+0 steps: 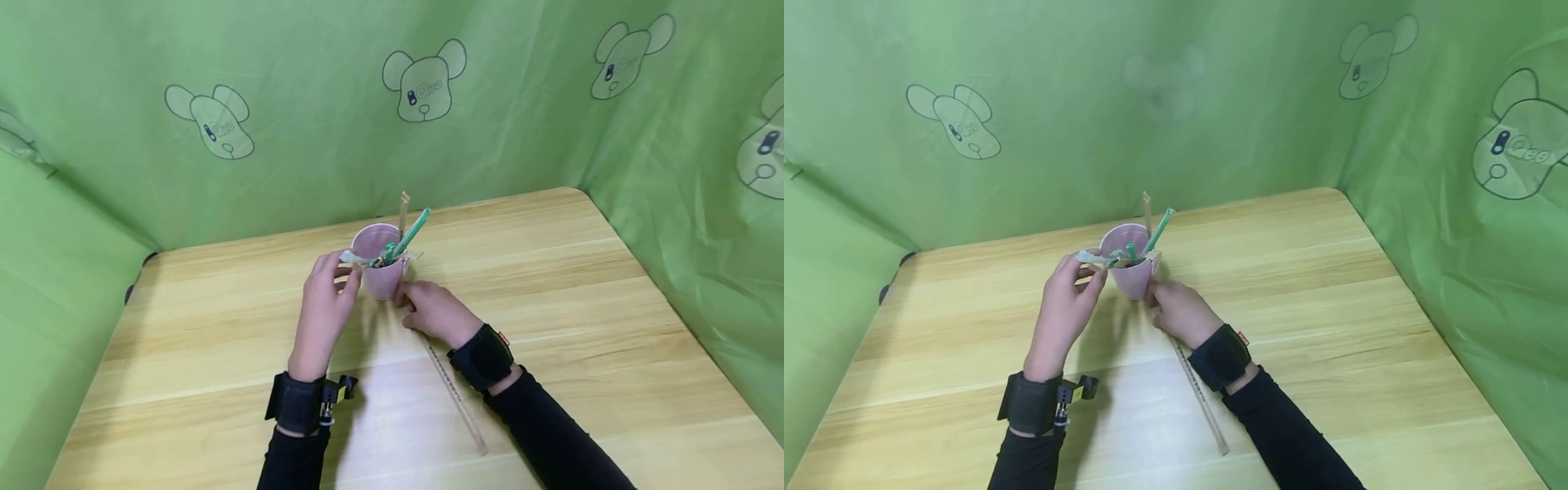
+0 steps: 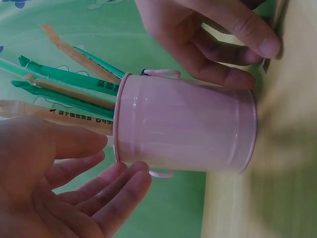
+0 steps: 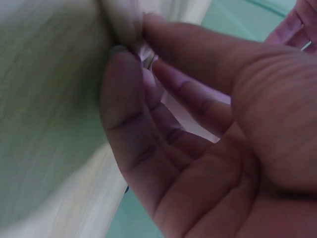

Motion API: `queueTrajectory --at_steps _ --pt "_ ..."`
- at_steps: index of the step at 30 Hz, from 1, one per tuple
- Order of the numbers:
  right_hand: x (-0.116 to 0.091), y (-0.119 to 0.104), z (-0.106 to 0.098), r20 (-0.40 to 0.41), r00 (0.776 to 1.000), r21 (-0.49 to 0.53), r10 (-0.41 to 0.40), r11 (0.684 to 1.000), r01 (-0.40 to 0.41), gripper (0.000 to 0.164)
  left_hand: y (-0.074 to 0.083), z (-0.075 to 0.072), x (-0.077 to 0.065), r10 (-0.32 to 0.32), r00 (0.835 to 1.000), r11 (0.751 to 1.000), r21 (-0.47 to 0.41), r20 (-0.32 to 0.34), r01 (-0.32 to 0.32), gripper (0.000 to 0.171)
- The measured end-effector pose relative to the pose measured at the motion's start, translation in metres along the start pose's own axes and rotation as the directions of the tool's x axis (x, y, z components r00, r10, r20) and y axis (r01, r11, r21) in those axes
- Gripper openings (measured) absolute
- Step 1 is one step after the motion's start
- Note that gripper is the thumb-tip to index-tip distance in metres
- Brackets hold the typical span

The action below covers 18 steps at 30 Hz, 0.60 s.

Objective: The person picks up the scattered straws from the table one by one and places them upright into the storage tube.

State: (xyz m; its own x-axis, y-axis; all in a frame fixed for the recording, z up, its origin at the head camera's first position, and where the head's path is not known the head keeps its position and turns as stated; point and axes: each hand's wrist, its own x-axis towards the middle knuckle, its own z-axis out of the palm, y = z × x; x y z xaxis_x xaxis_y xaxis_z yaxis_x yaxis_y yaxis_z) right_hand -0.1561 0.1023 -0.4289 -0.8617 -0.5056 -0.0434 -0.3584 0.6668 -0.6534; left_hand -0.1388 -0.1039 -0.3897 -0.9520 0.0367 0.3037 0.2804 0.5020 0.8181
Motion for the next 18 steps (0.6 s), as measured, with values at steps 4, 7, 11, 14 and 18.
queueTrajectory --at_steps 4,7,11,14,18 --pt "-0.002 0.001 0.003 -0.081 0.996 -0.071 -0.027 0.997 0.021 0.023 0.0 0.003 -0.001 0.006 1.0 1.0 -0.008 0.01 -0.006 0.029" --pt "-0.002 0.004 0.004 -0.154 0.986 -0.082 -0.067 0.995 0.054 0.023 0.0 0.005 -0.002 -0.002 1.0 1.0 -0.008 0.024 0.002 0.03" --pt "-0.001 0.008 -0.002 -0.213 0.972 -0.068 -0.104 0.993 0.092 0.022 0.002 0.005 -0.002 -0.012 0.999 1.0 0.005 0.032 0.012 0.032" --pt "0.0 0.006 -0.011 -0.219 0.974 -0.007 -0.047 0.999 0.047 0.025 0.002 0.005 -0.002 -0.02 0.999 1.0 0.014 0.033 0.019 0.032" --pt "-0.003 0.003 -0.026 -0.221 0.967 0.108 0.126 0.989 -0.104 0.031 0.002 0.002 -0.002 -0.032 0.999 0.999 0.014 0.04 0.032 0.032"
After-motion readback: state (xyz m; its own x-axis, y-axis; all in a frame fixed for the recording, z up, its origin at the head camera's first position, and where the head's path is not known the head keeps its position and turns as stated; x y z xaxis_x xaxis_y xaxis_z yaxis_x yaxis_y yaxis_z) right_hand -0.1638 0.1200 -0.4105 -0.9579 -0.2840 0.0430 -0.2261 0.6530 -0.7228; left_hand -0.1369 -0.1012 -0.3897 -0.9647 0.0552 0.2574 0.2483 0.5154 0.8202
